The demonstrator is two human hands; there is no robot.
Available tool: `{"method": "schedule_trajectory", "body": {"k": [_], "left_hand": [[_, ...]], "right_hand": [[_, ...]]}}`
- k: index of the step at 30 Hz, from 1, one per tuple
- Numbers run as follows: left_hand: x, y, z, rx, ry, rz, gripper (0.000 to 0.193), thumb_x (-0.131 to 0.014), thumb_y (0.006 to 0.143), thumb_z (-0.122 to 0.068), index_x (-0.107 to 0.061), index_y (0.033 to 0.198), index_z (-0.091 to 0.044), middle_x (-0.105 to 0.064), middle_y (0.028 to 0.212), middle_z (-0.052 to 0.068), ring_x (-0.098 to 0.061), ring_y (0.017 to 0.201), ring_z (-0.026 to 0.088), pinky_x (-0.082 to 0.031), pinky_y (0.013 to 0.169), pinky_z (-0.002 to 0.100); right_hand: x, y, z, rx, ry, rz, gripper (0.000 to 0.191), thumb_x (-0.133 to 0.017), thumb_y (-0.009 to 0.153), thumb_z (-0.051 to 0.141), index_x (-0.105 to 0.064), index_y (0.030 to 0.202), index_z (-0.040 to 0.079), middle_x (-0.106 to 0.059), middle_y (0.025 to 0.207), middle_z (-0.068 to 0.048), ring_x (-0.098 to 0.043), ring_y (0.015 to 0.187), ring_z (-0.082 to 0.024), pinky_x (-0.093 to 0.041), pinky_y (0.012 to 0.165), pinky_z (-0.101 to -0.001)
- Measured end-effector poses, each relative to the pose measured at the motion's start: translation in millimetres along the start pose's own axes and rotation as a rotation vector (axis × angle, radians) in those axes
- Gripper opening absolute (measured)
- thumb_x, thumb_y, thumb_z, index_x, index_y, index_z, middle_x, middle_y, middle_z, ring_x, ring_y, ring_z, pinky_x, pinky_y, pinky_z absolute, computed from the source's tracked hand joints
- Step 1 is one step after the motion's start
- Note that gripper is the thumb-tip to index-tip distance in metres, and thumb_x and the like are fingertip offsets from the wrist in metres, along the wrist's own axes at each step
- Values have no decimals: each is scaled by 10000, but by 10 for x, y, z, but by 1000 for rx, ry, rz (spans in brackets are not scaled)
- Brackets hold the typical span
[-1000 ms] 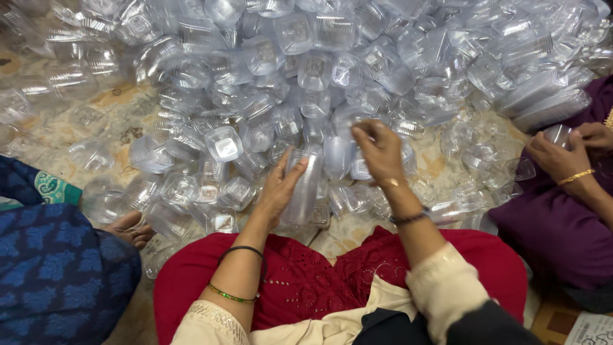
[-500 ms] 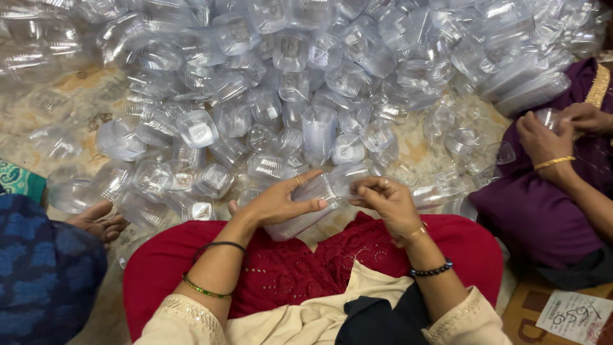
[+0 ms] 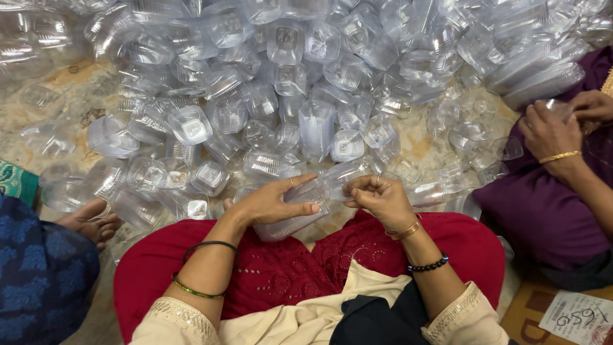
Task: The person sits on the floor and nests small clear plastic cups one at a time into a long stack, pressing each cup down to seat it, then sets completed stacks aside and picks up more loose cups from the pile on the floor.
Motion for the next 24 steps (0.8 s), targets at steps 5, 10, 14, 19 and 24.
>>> {"method": "schedule_trajectory", "body": {"k": [5,10,14,19,24], "left_hand": [[0,-26,106,-22,8,5,967,-732,727,-673,-423,1552,-275,-574,1458,189,-543,1362,333,-434,1107,415],[5,-151,204,-76,18,-1,969,-710,749,-674,-382,1579,-297,-564,1461,203,-535,1368,347,-435,1104,418],[-9,-182,216,-117,1,11,947,-678,788,-667,-345,1593,-296,-572,1463,192,-556,1354,334,-442,1093,412],[7,-143,198,-125,4,-34,918,-680,793,-650,-380,1578,-280,-609,1435,180,-594,1326,316,-470,1074,403],[20,-117,219,-149,-20,-70,896,-692,813,-638,-400,1563,-242,-578,1471,188,-560,1363,334,-450,1094,419]], "right_hand": [[-134,-27,-3,10,-157,13,183,-672,922,29,-702,1078,-61,-749,1006,-98,-746,892,-164,-625,807,-298],[-389,-117,-71,56,-235,37,165,-676,914,29,-717,1047,-61,-757,976,-70,-722,886,-117,-598,796,-257],[-535,-89,-175,75,-196,65,146,-683,925,22,-716,1042,-60,-728,940,-65,-690,836,-111,-586,766,-261],[-532,-25,-240,119,-155,77,141,-661,945,44,-690,1056,-38,-730,979,-65,-705,864,-106,-607,792,-261],[-499,11,-285,140,-78,46,138,-661,962,49,-675,1072,-34,-726,999,-88,-702,872,-129,-618,797,-282]]}}
Point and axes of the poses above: each hand's wrist, its own y-axis towards the middle knuckle, its own x-axis out of the back of the hand, z = x × y, the point moved 5 cm from there along y, towards the middle knuckle
